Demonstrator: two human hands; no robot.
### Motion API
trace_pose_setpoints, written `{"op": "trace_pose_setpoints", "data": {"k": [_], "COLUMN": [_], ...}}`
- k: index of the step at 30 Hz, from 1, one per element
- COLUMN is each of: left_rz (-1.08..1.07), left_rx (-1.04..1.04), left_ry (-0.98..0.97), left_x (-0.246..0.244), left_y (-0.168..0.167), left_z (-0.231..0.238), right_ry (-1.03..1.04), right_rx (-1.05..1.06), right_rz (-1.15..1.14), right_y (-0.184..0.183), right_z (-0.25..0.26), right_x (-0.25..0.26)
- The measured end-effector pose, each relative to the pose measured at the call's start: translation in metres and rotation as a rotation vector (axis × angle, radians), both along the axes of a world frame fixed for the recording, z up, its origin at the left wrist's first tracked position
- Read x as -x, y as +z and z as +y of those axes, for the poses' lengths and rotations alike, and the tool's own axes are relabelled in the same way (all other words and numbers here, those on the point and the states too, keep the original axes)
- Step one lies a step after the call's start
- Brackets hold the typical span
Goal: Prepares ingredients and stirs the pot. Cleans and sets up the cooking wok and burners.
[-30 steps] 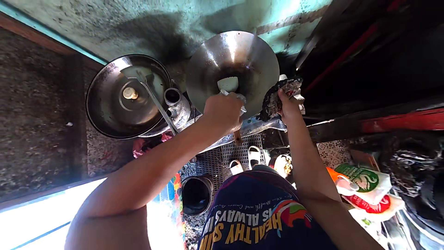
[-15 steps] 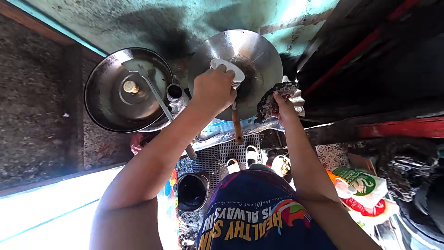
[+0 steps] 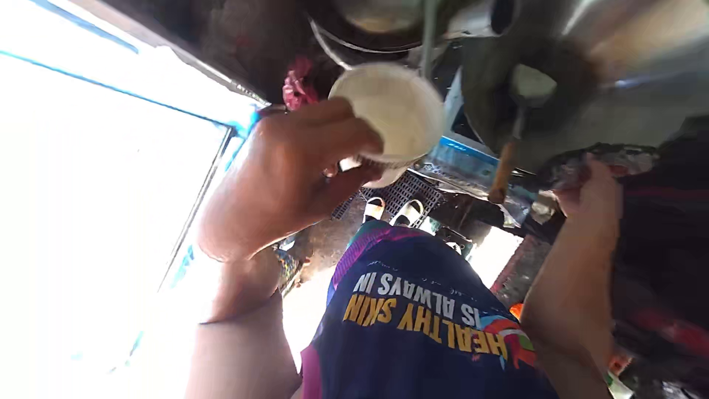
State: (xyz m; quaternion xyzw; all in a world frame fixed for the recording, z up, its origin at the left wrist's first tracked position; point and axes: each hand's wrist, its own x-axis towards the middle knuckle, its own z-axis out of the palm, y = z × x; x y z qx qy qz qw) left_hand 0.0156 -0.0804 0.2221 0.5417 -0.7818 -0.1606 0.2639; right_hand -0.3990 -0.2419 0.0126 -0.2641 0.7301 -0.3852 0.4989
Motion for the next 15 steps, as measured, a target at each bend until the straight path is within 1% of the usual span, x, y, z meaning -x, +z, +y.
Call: {"op": "trace_pose_setpoints", "data": {"k": [2, 4, 6, 9, 11, 13, 15], "left_rz": [0.005, 0.011, 0.045, 0.064, 0.064, 0.04, -0.002], "left_rx": [-0.173, -0.344, -0.551, -0.837, -0.894, -0.953, -1.035], "left_ry": [0.135, 0.278, 0.442, 0.66, 0.777, 0.903, 0.981], "left_x": [-0.023, -0.041, -0.057, -0.083, -0.098, -0.11, -0.123], "left_y": [-0.021, -0.06, -0.114, -0.213, -0.274, -0.322, -0.354], "left_z": [0.04, 0.071, 0.092, 0.123, 0.149, 0.175, 0.192], "right_ry": [-0.014, -0.041, -0.053, -0.03, -0.02, -0.027, -0.053], "right_rx": [0.013, 0.026, 0.026, 0.023, 0.034, 0.028, 0.018], "right_rz": [-0.026, -0.056, -0.072, -0.075, -0.079, -0.034, 0.064], "right_y": [-0.003, -0.006, -0.01, -0.011, -0.01, -0.008, -0.001], "right_z": [0.001, -0.001, -0.001, 0.0, 0.002, 0.008, 0.015], "right_x": [0.002, 0.003, 0.006, 0.011, 0.009, 0.007, 0.0]}}
